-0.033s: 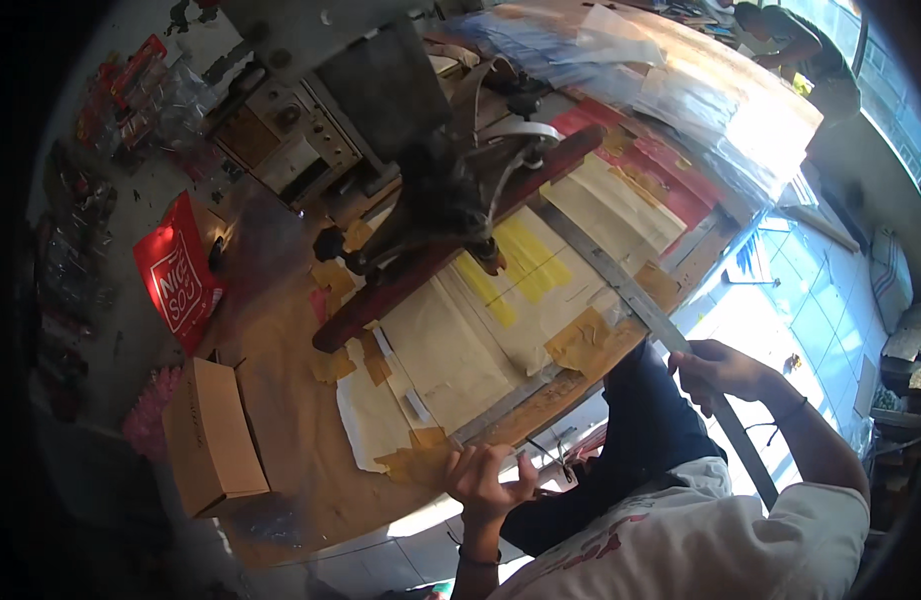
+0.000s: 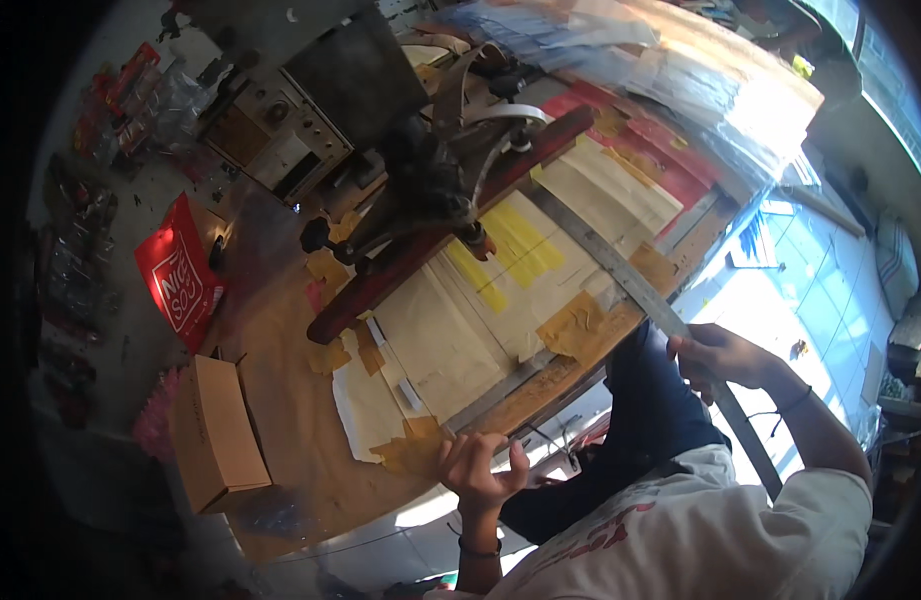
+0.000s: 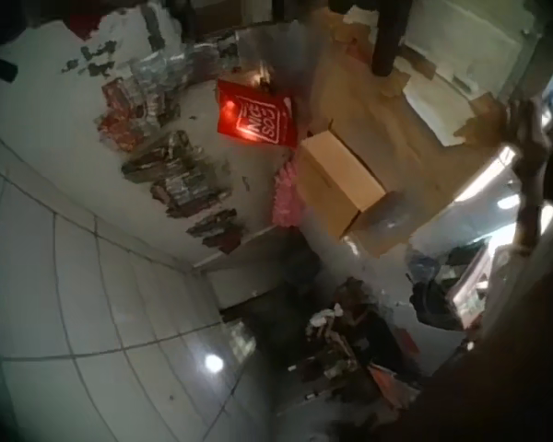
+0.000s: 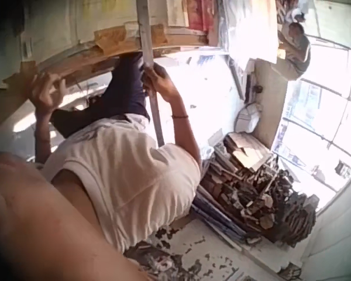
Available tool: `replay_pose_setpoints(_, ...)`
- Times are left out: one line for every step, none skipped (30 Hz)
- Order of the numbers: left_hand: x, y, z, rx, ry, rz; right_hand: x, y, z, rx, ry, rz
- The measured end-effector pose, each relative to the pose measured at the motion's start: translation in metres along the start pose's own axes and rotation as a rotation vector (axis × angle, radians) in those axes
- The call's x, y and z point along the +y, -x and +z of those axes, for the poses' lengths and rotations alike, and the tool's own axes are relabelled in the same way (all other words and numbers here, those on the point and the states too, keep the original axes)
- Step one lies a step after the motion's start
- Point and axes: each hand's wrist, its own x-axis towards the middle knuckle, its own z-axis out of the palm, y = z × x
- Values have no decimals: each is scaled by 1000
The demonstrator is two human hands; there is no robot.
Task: The person uses a ruler to measure plastic sheets on a machine worktable, handles adhesive tape, and places a cardboard box on the table.
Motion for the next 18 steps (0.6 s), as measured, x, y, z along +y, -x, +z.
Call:
replay_pose_setpoints(-2, -1, 0, 44, 21, -16, 1, 0, 4, 30, 8, -6)
replay_pose_setpoints(7, -4, 0, 26, 64, -115, 6, -4, -4, -57, -47, -9)
replay_pose_setpoints(12, -8, -3, 9, 110, -213, 6, -6, -2, -52, -64, -55)
replay_pose_setpoints(27, -15, -12, 9, 167, -325, 4, -4, -1, -51, -79, -75)
replay_pose_setpoints(37, -23, -17, -18, 134, -300, 10, 2, 3, -45, -112, -89)
replay_pose_setpoints(49, -38, -21, -54, 36, -151, 15, 8, -2, -68, -113, -94)
replay_pose_setpoints(56, -50, -23, -87, 51, -85, 16, 14, -4, -88, -111, -95)
replay_pose_setpoints(64, -63, -25, -143, 98, -59, 21, 14, -4, -91, -95, -133)
replay_pose_setpoints(72, -82, -22, -191, 139, -94, 20, 5, -5, -117, -97, -104)
replay_pose_setpoints(74, -92, -17, -262, 133, -73, 20, 4, -5, -145, -96, -128)
replay_pose_setpoints(78, -103, -8, -311, 163, -64, 21, 6, -5, -176, -98, -151)
replay_pose_setpoints(81, -117, 2, -364, 195, -50, 23, 11, -6, -174, -93, -140)
replay_pose_setpoints(82, -128, 12, -371, 208, -11, 25, 16, -7, -153, -112, -161)
replay_pose_setpoints(82, -137, 24, -382, 215, 25, 28, 20, -8, -138, -135, -180)
replay_pose_setpoints(84, -145, 36, -406, 180, 32, 27, 28, -9, -64, -104, -158)
replay_pose_setpoints(85, -154, 49, -431, 148, 45, 30, 34, -14, -42, -76, -172)
replay_pose_setpoints(86, -160, 61, -500, 96, -4, 35, 38, -21, -24, -47, -190)
replay_pose_setpoints(84, -165, 73, -568, 38, -52, 40, 39, -26, 21, 7, -204)
